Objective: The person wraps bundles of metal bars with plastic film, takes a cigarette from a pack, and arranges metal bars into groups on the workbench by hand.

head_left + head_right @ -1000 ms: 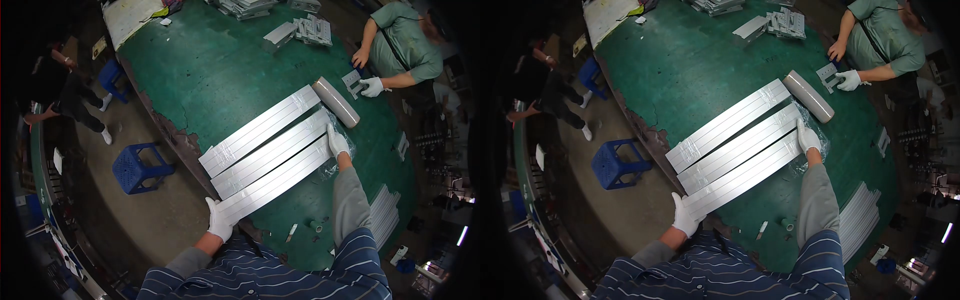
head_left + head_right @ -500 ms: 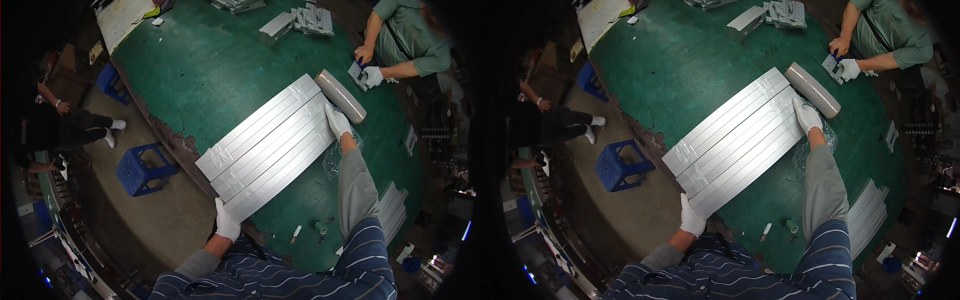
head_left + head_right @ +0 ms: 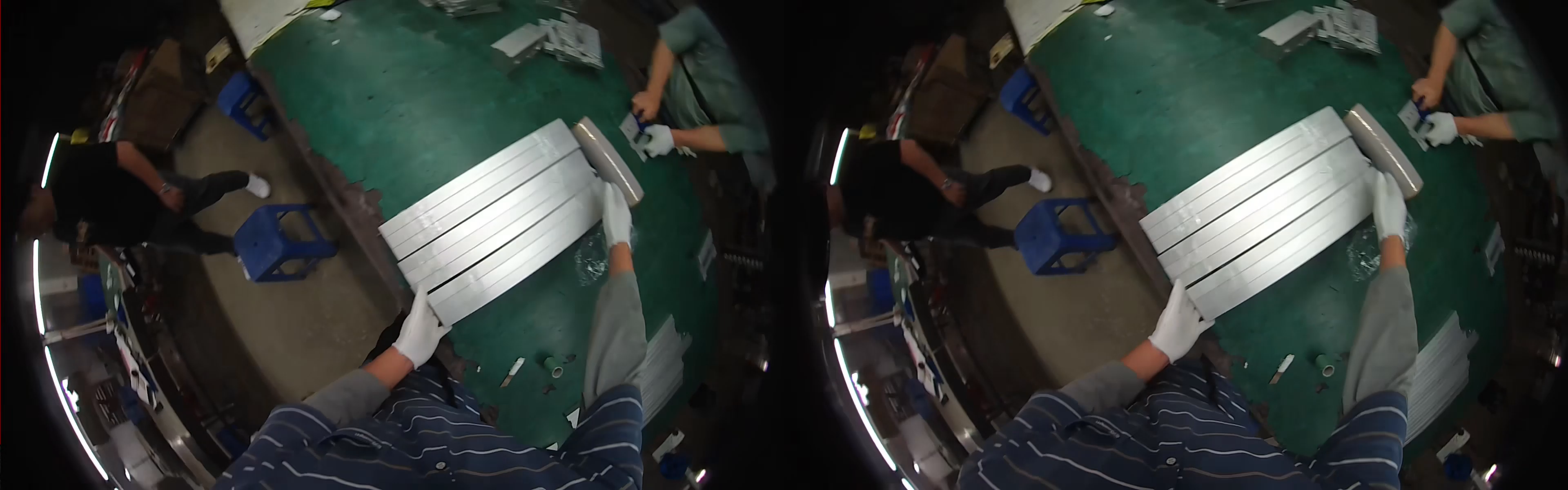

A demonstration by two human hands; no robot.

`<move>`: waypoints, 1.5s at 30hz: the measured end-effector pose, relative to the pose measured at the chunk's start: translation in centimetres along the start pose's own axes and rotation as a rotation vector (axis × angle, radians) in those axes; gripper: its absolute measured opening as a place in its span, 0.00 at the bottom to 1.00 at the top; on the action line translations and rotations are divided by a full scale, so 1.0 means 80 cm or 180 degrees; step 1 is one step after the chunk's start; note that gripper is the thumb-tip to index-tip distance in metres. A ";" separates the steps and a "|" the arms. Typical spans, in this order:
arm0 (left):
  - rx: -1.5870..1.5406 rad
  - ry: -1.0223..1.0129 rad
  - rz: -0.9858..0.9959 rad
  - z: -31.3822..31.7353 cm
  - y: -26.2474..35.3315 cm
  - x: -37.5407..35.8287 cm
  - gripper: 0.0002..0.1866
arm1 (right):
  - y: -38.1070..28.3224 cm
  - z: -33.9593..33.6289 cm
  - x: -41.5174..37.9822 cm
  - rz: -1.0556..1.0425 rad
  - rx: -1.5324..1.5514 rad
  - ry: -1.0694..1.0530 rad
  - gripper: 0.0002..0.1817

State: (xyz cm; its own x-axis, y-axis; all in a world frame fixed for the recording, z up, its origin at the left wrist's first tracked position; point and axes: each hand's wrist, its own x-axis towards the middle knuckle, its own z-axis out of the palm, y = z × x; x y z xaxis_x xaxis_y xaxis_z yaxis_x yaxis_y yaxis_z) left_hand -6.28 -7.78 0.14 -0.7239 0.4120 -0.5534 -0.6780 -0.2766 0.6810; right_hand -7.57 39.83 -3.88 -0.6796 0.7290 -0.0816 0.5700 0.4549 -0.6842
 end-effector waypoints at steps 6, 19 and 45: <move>0.0319 0.0658 -0.1428 -0.111 0.003 -0.017 0.16 | -0.057 0.035 -0.281 -0.0034 0.0385 0.0406 0.18; 0.4972 0.0301 -0.0039 -0.323 0.118 0.123 0.23 | -0.013 0.156 -0.916 0.5015 0.2190 0.1470 0.13; 0.4627 0.0667 0.1827 -0.207 0.123 0.196 0.22 | -0.040 0.243 -0.901 0.3512 0.1924 0.1266 0.18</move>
State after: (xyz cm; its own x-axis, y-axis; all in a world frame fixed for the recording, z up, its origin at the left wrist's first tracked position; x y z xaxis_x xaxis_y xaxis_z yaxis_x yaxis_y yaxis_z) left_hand -26.42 -18.42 -9.77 -0.9188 0.3928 -0.0398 0.2901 0.7400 0.6068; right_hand 30.58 -24.10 -9.88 0.2465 0.7140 -0.6554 0.3683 -0.6945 -0.6181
